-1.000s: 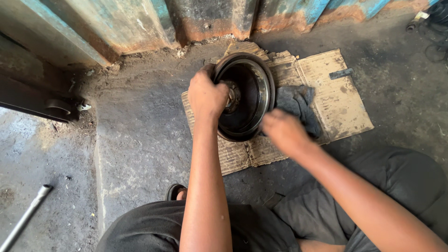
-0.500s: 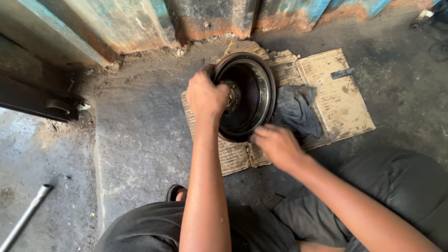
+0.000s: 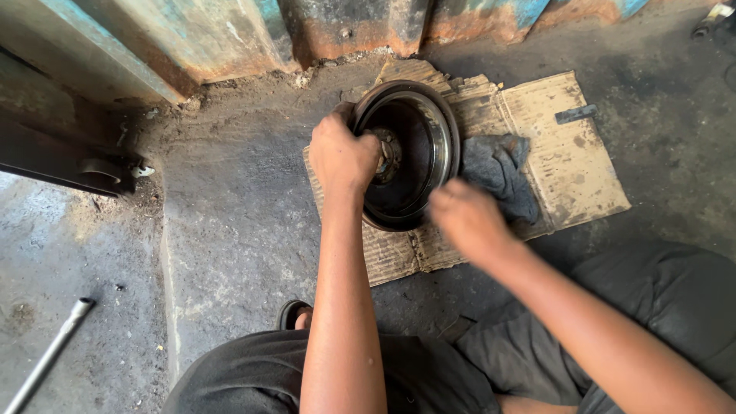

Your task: The person scrubs the inside of a black circular mechanical part with a small tool and wipes it with a cloth. They rotate the part to clean different sections and repeatedly wipe the interior surface.

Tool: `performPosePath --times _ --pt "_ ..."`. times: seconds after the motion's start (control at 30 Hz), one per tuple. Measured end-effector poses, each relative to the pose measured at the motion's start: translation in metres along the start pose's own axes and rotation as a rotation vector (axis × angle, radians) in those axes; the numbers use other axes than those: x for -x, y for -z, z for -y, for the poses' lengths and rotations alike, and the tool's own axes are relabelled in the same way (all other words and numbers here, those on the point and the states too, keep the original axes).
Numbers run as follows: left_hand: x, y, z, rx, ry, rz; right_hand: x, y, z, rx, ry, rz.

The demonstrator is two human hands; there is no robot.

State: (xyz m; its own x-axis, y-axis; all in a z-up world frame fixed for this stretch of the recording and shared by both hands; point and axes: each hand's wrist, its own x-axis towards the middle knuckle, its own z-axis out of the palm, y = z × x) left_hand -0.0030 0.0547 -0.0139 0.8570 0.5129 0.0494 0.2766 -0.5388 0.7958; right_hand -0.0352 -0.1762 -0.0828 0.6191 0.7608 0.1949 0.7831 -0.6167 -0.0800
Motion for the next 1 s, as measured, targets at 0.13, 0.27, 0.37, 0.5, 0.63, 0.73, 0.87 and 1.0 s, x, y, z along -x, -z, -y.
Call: performPosePath --times 0.13,0.27,0.37,0.5,0.63,0.73,0.87,1.0 --pt "0.002 -0.003 0.003 -0.036 0.000 -0.036 -0.008 0.013 -0.019 -0.055 -0.300 0.057" --pt "0.001 -0.002 0.001 -0.005 -0.005 -0.015 -0.001 0.018 0.036 -0.080 -0.119 0.034" --pt "0.000 -0.005 0.002 -0.042 -0.041 -0.058 -0.004 0.024 0.049 -0.219 -0.014 -0.102" --pt "-0.001 -0.002 0.003 -0.051 0.012 -0.025 -0.005 0.034 0.027 -0.563 -0.431 0.032" --pt "-0.001 0.000 -0.002 -0.063 0.032 0.007 -0.011 0.043 -0.015 -0.492 -0.462 -0.038" --pt "-0.003 -0.002 -0.001 -0.067 -0.011 -0.021 -0.004 0.041 -0.024 -0.499 -0.433 -0.062" --pt "-0.002 -0.001 -0.002 -0.072 0.024 -0.001 -0.008 0.025 -0.010 -0.186 -0.296 0.061" --pt "-0.001 -0.001 -0.001 -0.049 0.017 -0.013 -0.011 0.022 -0.006 -0.022 -0.198 0.239"
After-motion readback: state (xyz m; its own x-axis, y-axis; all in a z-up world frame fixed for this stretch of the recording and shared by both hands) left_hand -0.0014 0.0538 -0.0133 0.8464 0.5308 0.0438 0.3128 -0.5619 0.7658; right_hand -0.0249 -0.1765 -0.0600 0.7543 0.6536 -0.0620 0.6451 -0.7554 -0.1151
